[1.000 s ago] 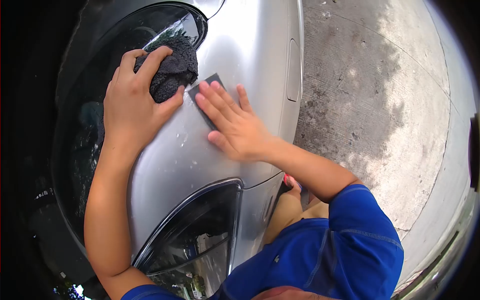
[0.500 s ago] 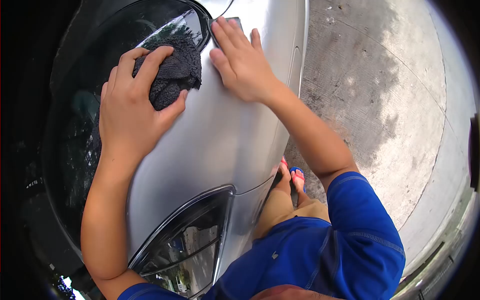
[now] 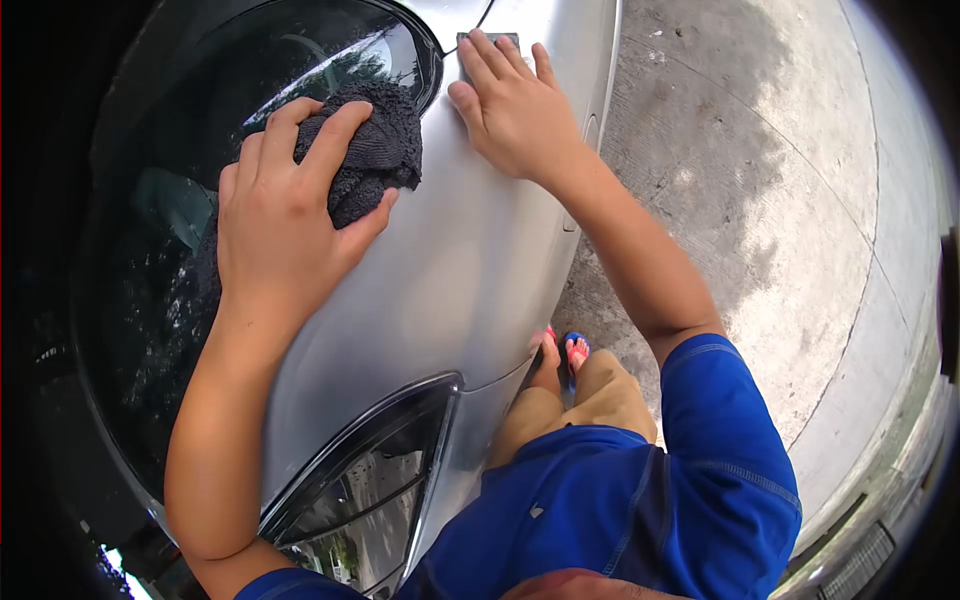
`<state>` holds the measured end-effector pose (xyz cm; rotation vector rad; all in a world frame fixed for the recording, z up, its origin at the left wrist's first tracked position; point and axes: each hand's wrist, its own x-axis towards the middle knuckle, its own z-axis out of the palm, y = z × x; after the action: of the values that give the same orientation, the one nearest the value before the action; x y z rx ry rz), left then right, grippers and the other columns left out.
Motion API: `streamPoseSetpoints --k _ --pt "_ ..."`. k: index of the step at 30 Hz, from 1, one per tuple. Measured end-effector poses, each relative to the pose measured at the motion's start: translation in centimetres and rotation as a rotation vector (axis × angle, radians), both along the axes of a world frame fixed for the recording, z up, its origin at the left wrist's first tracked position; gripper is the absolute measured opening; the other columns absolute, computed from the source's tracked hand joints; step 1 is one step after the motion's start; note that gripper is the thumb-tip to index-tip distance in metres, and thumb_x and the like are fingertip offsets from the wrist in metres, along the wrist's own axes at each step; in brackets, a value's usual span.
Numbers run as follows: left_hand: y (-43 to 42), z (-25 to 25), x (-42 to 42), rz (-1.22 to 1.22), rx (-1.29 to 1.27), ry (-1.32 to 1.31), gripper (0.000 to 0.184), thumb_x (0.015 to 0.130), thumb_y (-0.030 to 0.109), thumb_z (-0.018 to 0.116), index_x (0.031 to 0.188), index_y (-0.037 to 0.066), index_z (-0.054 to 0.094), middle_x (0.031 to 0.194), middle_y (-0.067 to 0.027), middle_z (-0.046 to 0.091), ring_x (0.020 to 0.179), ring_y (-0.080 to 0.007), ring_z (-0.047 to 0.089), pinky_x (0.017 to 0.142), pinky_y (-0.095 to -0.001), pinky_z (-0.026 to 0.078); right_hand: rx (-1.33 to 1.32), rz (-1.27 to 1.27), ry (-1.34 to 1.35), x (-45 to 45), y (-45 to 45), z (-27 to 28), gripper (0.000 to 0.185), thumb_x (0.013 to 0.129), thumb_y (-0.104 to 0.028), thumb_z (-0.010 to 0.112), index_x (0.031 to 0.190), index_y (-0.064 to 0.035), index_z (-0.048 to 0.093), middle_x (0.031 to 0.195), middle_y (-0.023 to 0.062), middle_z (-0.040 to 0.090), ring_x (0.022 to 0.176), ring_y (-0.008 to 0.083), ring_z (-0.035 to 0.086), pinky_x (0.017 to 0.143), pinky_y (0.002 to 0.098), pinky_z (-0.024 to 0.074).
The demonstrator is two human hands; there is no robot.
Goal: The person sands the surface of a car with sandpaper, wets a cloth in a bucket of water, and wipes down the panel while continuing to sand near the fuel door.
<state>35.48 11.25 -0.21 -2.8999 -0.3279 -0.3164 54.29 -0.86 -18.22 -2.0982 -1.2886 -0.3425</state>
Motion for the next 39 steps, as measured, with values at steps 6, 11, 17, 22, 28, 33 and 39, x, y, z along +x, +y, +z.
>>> streamPoseSetpoints --k 6,11,17,22,28,33,39 --pt "0.6 -0.2 1.7 0.062 0.041 -0.042 0.064 0.086 0.037 0.087 0.145 0.021 0.067 0.142 -0.0109 0.063 0.124 -0.0337 0.064 0.101 -0.0486 0.050 -0.093 0.006 0.003 3.8 2.3 2.0 0.064 0.116 -0.044 0.040 0.163 -0.0016 0.049 0.170 0.0196 0.047 0.156 0.0422 0.045 0.131 0.0642 0.0249" --pt "1.8 -1.2 3.8 0.111 0.084 -0.100 0.065 0.087 0.043 0.086 0.145 0.022 0.067 0.143 -0.0112 0.064 0.124 -0.0330 0.064 0.099 -0.0490 0.051 -0.098 0.106 -0.048 0.4 -0.8 2.1 0.064 0.116 -0.044 0.039 0.162 -0.0001 0.049 0.170 0.0194 0.047 0.156 0.0418 0.045 0.130 0.0652 0.0266" --pt "2.0 -1.5 4.2 0.120 0.083 -0.091 0.067 0.085 0.042 0.088 0.146 0.023 0.068 0.146 -0.0106 0.063 0.125 -0.0325 0.065 0.102 -0.0484 0.051 -0.114 0.129 -0.010 0.0 -1.2 2.1 0.065 0.118 -0.044 0.035 0.163 0.0002 0.047 0.170 0.0181 0.047 0.157 0.0409 0.043 0.131 0.0650 0.0249" --pt "1.9 -1.6 4.0 0.091 0.089 -0.084 0.067 0.087 0.042 0.087 0.148 0.024 0.066 0.146 -0.0101 0.063 0.124 -0.0320 0.065 0.100 -0.0478 0.051 -0.146 0.108 0.006 1.7 0.8 2.9 0.064 0.117 -0.043 0.038 0.164 -0.0006 0.045 0.173 0.0175 0.042 0.158 0.0417 0.042 0.130 0.0655 0.0250" --pt "1.9 -1.3 3.8 0.071 0.065 -0.081 0.068 0.087 0.042 0.087 0.148 0.022 0.066 0.148 -0.0106 0.061 0.126 -0.0324 0.064 0.101 -0.0477 0.051 -0.169 0.111 0.041 2.5 1.7 3.6 0.065 0.115 -0.040 0.040 0.167 -0.0013 0.041 0.174 0.0165 0.041 0.160 0.0404 0.039 0.130 0.0673 0.0236" --pt "1.9 -1.1 3.7 0.068 0.038 -0.091 0.068 0.087 0.042 0.087 0.148 0.022 0.066 0.148 -0.0113 0.062 0.128 -0.0330 0.063 0.104 -0.0485 0.050 -0.071 0.065 -0.032 3.9 0.6 1.6 0.060 0.114 -0.035 0.041 0.166 -0.0052 0.044 0.174 0.0134 0.043 0.161 0.0383 0.038 0.129 0.0690 0.0231" --pt "2.3 -1.2 3.8 0.034 0.068 -0.115 0.068 0.086 0.042 0.088 0.147 0.021 0.067 0.145 -0.0119 0.063 0.127 -0.0338 0.063 0.101 -0.0487 0.051 -0.061 0.189 0.011 2.0 -0.7 1.8 0.059 0.115 -0.036 0.037 0.163 -0.0037 0.049 0.172 0.0161 0.045 0.160 0.0420 0.039 0.131 0.0660 0.0239"
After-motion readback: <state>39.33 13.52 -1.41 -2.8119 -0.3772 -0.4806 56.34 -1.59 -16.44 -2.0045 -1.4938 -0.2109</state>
